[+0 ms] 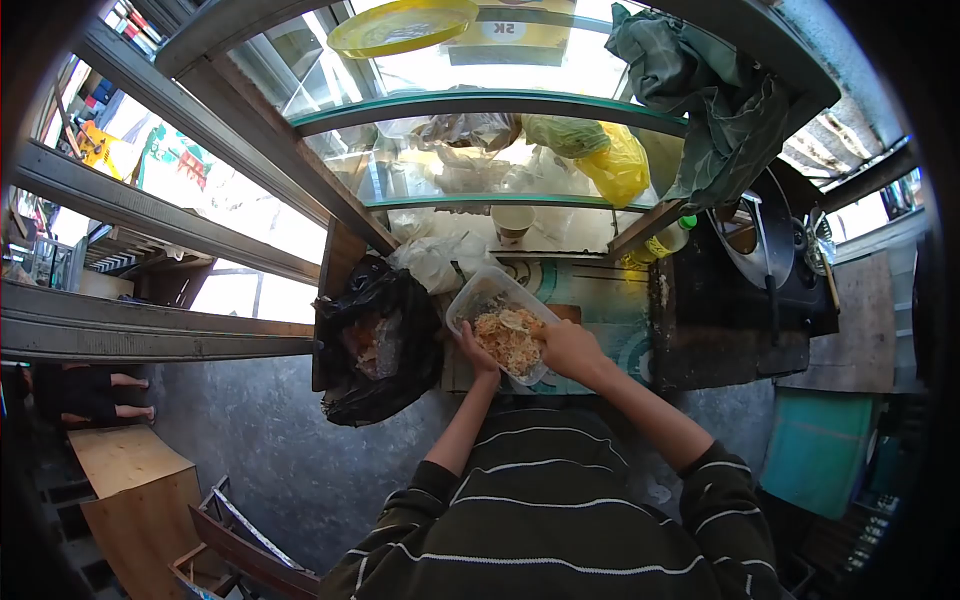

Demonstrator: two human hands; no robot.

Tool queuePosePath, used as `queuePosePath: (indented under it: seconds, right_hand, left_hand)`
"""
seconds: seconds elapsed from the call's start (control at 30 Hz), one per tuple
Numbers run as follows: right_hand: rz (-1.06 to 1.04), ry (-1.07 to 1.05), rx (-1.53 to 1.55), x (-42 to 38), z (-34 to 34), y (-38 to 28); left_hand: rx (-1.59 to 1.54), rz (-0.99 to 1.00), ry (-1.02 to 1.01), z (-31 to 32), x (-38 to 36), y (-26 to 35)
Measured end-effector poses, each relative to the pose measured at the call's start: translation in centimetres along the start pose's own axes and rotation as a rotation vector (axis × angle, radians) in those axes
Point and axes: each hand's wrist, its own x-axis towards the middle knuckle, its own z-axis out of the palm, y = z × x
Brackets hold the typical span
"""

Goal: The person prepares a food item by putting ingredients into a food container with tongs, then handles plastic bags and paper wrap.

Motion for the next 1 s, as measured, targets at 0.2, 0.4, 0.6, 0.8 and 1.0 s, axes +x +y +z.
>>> queuePosePath:
  seconds: [0.2,0.4,0.6,0.8,1.0]
  right_hand:
    - [-0.018,-0.162,-0.111,-0.5,8.2,-0.2]
    - [-0.023,-0.299,-0.209,-1.1,5.2,1.2]
    - [-0.026,-0.136,-0.106,-0.7,-0.7,0.4]
    - [0.05,-0.131,-0.157,-1.5,7.6,0.9]
    - [-0.013,-0.299,-0.192,-1.5,4.5,3.7]
  left_hand:
    - [-0.034,-0.089,0.017,-0.5,-0.4,0.4]
    - [-0.138,-0.153,-0.029,-1.9,0.4,-0.8]
    - [-0.093,-0.138,-0.065,-0.3,-0.3,0.6]
    - [-0.064,-0.021,-0.003,-0.4,0.5,-0.4]
    - [-0.153,-0.162,-0.136,-0.4,0.0,0.1]
